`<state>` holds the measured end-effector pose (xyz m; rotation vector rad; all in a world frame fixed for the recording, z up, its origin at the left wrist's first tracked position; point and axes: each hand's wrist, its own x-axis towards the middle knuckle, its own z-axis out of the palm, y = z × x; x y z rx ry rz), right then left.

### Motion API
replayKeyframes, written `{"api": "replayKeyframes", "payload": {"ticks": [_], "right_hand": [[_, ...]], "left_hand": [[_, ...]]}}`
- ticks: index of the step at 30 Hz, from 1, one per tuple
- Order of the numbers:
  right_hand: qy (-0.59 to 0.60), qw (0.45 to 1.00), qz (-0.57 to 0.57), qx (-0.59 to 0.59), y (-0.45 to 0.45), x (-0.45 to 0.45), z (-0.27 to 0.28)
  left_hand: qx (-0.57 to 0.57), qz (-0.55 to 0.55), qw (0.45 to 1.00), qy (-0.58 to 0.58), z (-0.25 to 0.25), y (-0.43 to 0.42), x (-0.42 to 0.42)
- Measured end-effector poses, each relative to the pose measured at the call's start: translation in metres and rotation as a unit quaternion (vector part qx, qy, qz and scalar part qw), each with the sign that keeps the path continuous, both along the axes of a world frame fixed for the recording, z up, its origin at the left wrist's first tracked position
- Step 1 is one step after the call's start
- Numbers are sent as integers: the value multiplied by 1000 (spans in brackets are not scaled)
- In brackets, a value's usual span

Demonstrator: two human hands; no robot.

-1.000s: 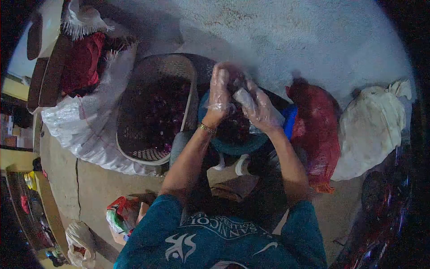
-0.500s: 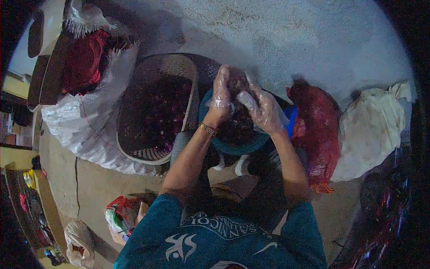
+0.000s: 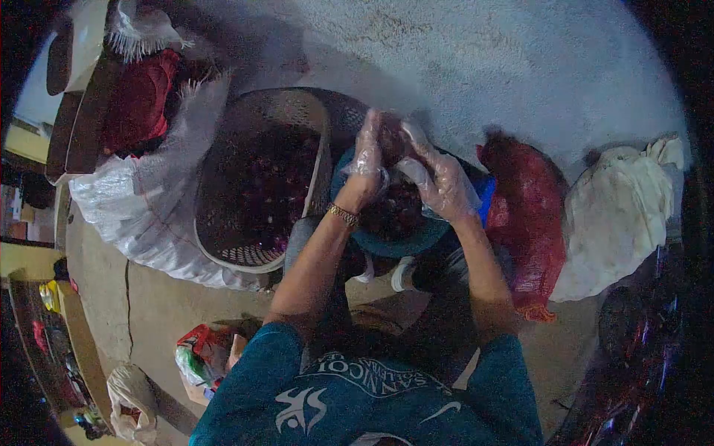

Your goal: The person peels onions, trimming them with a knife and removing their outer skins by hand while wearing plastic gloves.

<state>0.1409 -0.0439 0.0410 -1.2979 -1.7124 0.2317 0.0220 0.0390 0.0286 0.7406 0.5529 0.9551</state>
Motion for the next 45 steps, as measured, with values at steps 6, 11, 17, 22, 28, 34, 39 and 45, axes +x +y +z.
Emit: {"api": "replayKeyframes", "payload": {"ticks": [6,11,17,22,28,34,39,45], "right_hand": [[58,988,-1,-142,-7,-1,-1],[438,859,109,-243,-13,-3,-14],[607,738,98,-279,-12,-11,6],[492,852,-59,-168,-10,9,-8],[417,841,-46,-342,-14,61,-61],[325,846,-64,-418,-8,39,-24],[300,903,-57,-302,3,34,-32],[170,934,-118,-291,7,29,-60]], "left_hand": [[7,-18,1000,11,-17,10,-2],[-30,-34,998,34,-20,14,-5],[-21,-29,999,-11,-17,13,-6],[-43,-22,999,11,-6,17,-20],[-60,19,998,-25,4,17,-20],[-90,0,992,-88,5,18,-22],[13,-206,880,-429,-32,45,-23],[-45,-19,988,-144,-16,29,-20]]}}
